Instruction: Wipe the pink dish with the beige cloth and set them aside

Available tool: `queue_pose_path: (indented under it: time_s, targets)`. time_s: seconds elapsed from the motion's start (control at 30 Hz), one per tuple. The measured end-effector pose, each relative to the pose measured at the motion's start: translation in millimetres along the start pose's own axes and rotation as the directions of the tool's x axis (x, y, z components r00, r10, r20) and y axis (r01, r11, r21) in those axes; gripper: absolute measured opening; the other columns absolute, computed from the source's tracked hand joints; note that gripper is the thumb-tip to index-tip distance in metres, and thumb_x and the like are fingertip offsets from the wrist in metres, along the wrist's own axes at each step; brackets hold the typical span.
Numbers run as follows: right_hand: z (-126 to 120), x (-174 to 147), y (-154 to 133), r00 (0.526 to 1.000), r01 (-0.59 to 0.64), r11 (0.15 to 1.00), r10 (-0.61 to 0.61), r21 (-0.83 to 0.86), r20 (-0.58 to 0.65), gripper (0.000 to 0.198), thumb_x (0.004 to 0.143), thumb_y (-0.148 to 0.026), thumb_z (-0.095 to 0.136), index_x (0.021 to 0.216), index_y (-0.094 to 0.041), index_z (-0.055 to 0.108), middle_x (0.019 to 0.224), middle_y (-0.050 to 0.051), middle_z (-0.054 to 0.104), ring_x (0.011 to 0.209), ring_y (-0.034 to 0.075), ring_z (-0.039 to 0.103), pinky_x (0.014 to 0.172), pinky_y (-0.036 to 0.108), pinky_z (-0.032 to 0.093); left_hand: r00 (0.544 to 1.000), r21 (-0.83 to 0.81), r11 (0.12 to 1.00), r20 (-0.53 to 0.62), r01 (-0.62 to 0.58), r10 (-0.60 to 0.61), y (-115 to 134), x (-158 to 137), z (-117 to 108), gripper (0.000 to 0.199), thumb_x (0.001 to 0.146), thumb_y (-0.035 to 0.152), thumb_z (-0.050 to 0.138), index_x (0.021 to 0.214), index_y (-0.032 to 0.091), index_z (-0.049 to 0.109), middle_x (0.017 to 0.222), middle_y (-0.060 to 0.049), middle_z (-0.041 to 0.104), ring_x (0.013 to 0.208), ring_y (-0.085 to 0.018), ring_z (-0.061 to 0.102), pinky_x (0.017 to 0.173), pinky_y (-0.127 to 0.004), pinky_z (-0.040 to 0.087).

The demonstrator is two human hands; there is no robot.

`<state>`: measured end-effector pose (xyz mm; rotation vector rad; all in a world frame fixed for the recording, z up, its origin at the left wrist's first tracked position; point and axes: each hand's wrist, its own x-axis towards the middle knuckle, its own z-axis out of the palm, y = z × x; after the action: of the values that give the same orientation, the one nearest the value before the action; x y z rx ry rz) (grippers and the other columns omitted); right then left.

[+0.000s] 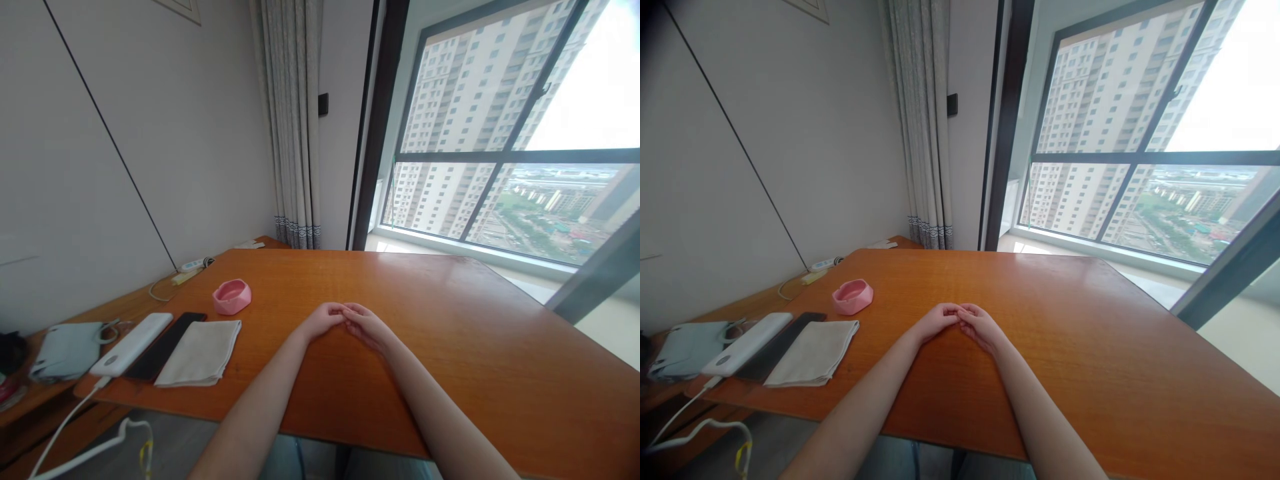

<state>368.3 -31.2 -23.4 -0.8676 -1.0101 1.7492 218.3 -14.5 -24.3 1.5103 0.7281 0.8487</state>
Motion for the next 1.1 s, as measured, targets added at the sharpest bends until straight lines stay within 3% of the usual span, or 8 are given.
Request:
queue_pose_path:
  time_s: [0.23, 0.5, 0.77, 0.87, 0.93, 1.0, 1.07, 1.1]
  targets:
    - [-1, 0, 0, 0.999, -0.037, 0.997, 0.034, 0.060, 0.042, 0.030, 0.061, -0.030, 0.079, 0.081, -0.017, 0.060, 0.069, -0.001, 0.060, 0.059, 0.007, 0.055, 0.050, 0.016, 0.042, 0.998, -0.061, 0.998, 0.064, 0.022, -0.019, 1, -3, -3, 0.021, 0.072, 0.031, 0.064, 0.083, 0.012, 0.067, 0.079, -0.004, 0.066, 0.075, -0.014, 0.057, 0.075, -0.026, 0.043]
    - [-2, 0, 0, 0.999, -0.035, 0.999, 0.033, 0.039, 0.044, 0.029, 0.063, -0.030, 0.077, 0.083, -0.018, 0.061, 0.069, -0.001, 0.060, 0.057, 0.007, 0.054, 0.050, 0.017, 0.042, 0.997, -0.081, 0.996, 0.068, 0.042, -0.036, 0, -3, -1, 0.028, 0.072, 0.037, 0.065, 0.086, 0.012, 0.065, 0.082, -0.006, 0.066, 0.080, -0.016, 0.059, 0.078, -0.029, 0.043]
    - [1, 0, 1, 0.998, -0.026, 0.999, 0.024, 0.043, 0.049, 0.031, 0.061, -0.032, 0.079, 0.082, -0.018, 0.060, 0.068, -0.001, 0.060, 0.059, 0.007, 0.055, 0.052, 0.017, 0.041, 0.997, -0.006, 0.999, 0.064, 0.035, -0.035, 2, -3, -1, 0.023, 0.075, 0.032, 0.059, 0.085, 0.013, 0.065, 0.082, -0.006, 0.066, 0.078, -0.015, 0.059, 0.075, -0.028, 0.044]
    - [1, 0, 2, 0.997, -0.044, 0.999, 0.044, -0.008, 0.056, 0.030, 0.065, -0.035, 0.076, 0.084, -0.018, 0.059, 0.069, 0.000, 0.060, 0.061, 0.008, 0.055, 0.053, 0.018, 0.042, 0.997, 0.129, 0.991, 0.067, 0.030, -0.039, 3, -5, -3, 0.023, 0.076, 0.031, 0.057, 0.089, 0.013, 0.065, 0.084, -0.006, 0.067, 0.078, -0.015, 0.060, 0.072, -0.027, 0.044]
    - [1, 0, 3, 0.997, -0.061, 0.998, 0.062, -0.028, 0.047, 0.028, 0.068, -0.036, 0.073, 0.083, -0.018, 0.059, 0.064, -0.002, 0.057, 0.057, 0.007, 0.053, 0.052, 0.018, 0.041, 0.999, 0.296, 0.955, -0.019, 0.031, -0.027, 7, -8, -12, 0.025, 0.075, 0.028, 0.058, 0.095, 0.015, 0.065, 0.080, -0.004, 0.067, 0.075, -0.015, 0.060, 0.070, -0.026, 0.045]
    - [0, 2, 4, 0.996, -0.083, 0.996, 0.084, -0.019, 0.021, 0.024, 0.070, -0.036, 0.071, 0.082, -0.019, 0.059, 0.059, -0.005, 0.052, 0.051, 0.006, 0.050, 0.050, 0.018, 0.041, 0.982, 0.431, 0.900, -0.190, 0.067, 0.018, 14, -15, -29, 0.028, 0.075, 0.025, 0.055, 0.100, 0.015, 0.063, 0.076, -0.003, 0.066, 0.073, -0.016, 0.061, 0.070, -0.027, 0.046]
    - [-1, 5, 7, 0.994, -0.108, 0.994, 0.108, -0.010, -0.004, 0.020, 0.072, -0.034, 0.069, 0.081, -0.019, 0.060, 0.057, -0.005, 0.050, 0.049, 0.006, 0.049, 0.049, 0.019, 0.041, 0.921, 0.483, 0.867, -0.380, 0.122, 0.082, 25, -28, -58, 0.029, 0.079, 0.024, 0.047, 0.103, 0.012, 0.059, 0.082, -0.007, 0.065, 0.079, -0.018, 0.060, 0.076, -0.031, 0.046]
    - [-1, 6, 7, 0.993, -0.116, 0.993, 0.116, -0.014, -0.011, 0.019, 0.072, -0.033, 0.069, 0.080, -0.019, 0.060, 0.057, -0.005, 0.051, 0.049, 0.006, 0.049, 0.049, 0.019, 0.042, 0.869, 0.505, 0.849, -0.479, 0.155, 0.126, 32, -36, -76, 0.029, 0.081, 0.023, 0.043, 0.104, 0.011, 0.057, 0.091, -0.010, 0.064, 0.086, -0.021, 0.059, 0.082, -0.035, 0.045]
